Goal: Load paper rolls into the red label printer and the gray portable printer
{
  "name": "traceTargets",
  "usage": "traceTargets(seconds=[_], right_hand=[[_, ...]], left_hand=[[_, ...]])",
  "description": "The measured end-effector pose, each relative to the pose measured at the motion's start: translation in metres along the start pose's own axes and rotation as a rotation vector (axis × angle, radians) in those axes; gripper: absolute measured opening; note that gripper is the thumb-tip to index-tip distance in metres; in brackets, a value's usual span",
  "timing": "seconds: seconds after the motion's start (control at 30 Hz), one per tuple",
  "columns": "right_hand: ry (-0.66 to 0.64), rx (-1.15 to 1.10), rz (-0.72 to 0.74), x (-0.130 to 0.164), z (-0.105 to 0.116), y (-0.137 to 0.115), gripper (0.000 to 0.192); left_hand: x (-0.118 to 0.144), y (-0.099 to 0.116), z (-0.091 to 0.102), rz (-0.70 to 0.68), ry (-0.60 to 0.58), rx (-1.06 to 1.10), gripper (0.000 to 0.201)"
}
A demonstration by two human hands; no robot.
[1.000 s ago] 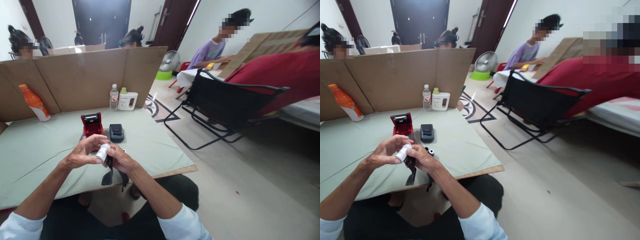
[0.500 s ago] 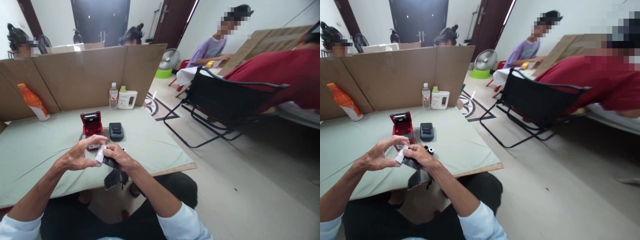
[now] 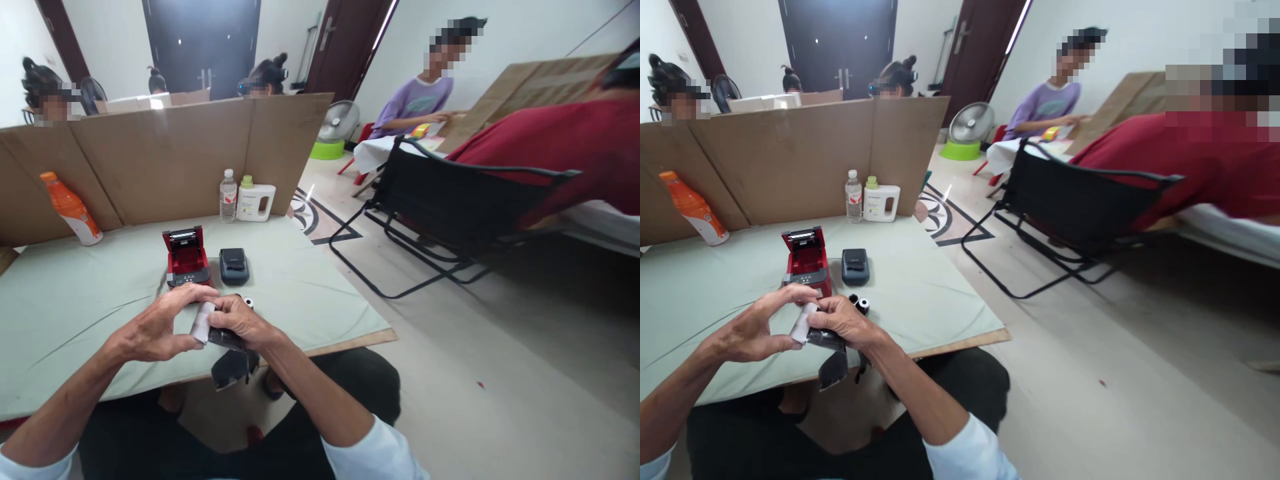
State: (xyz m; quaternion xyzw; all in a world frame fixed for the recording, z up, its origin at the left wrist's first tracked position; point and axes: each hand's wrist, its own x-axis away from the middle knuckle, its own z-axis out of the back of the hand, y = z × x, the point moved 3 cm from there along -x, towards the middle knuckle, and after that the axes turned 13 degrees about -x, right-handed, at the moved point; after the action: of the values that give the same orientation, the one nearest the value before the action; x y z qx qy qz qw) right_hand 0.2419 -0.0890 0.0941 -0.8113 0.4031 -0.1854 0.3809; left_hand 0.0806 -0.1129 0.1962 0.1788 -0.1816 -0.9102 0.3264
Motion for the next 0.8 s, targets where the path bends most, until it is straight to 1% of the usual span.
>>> traceTargets(seconds=[0.1,0.2,0.37,0.43,0.5,0.53,0.6,0.67,0.73,0.8], right_hand=[[0.018,-0.023,0.012,0.001,0.0,0.004,0.058],[0.023,-0.019,0.02,0.006,-0.001,0.005,0.058],[0.008,-0.033,0.035,0.013,-0.004,0.006,0.058],[0.023,-0.054,0.031,0.012,-0.003,0.01,0.057],[0.086,-0.081,0.05,0.008,-0.001,0.014,0.056],[0.131,-0.093,0.07,0.005,0.0,0.015,0.056],[0.227,-0.103,0.128,-0.003,0.002,0.016,0.054],[0.297,-0.099,0.177,-0.014,0.003,0.015,0.053],[0.329,-0.091,0.201,-0.027,0.003,0.013,0.054],[0.328,-0.088,0.215,-0.041,0.002,0.01,0.056]], left_hand=[[0.005,-0.004,-0.007,0.023,0.064,0.091,0.063],[0.01,-0.006,-0.014,0.066,0.103,0.159,0.061],[0.018,-0.013,-0.029,0.096,0.131,0.284,0.061],[0.022,-0.018,-0.034,0.109,0.125,0.285,0.062],[0.024,-0.022,-0.036,0.134,0.155,0.203,0.062],[0.025,-0.024,-0.035,0.147,0.193,0.136,0.059],[0.025,-0.025,-0.031,0.169,0.298,-0.016,0.045],[0.023,-0.025,-0.026,0.186,0.379,-0.14,0.028],[0.018,-0.028,-0.021,0.205,0.413,-0.217,0.021],[0.013,-0.035,-0.016,0.222,0.422,-0.256,0.021]])
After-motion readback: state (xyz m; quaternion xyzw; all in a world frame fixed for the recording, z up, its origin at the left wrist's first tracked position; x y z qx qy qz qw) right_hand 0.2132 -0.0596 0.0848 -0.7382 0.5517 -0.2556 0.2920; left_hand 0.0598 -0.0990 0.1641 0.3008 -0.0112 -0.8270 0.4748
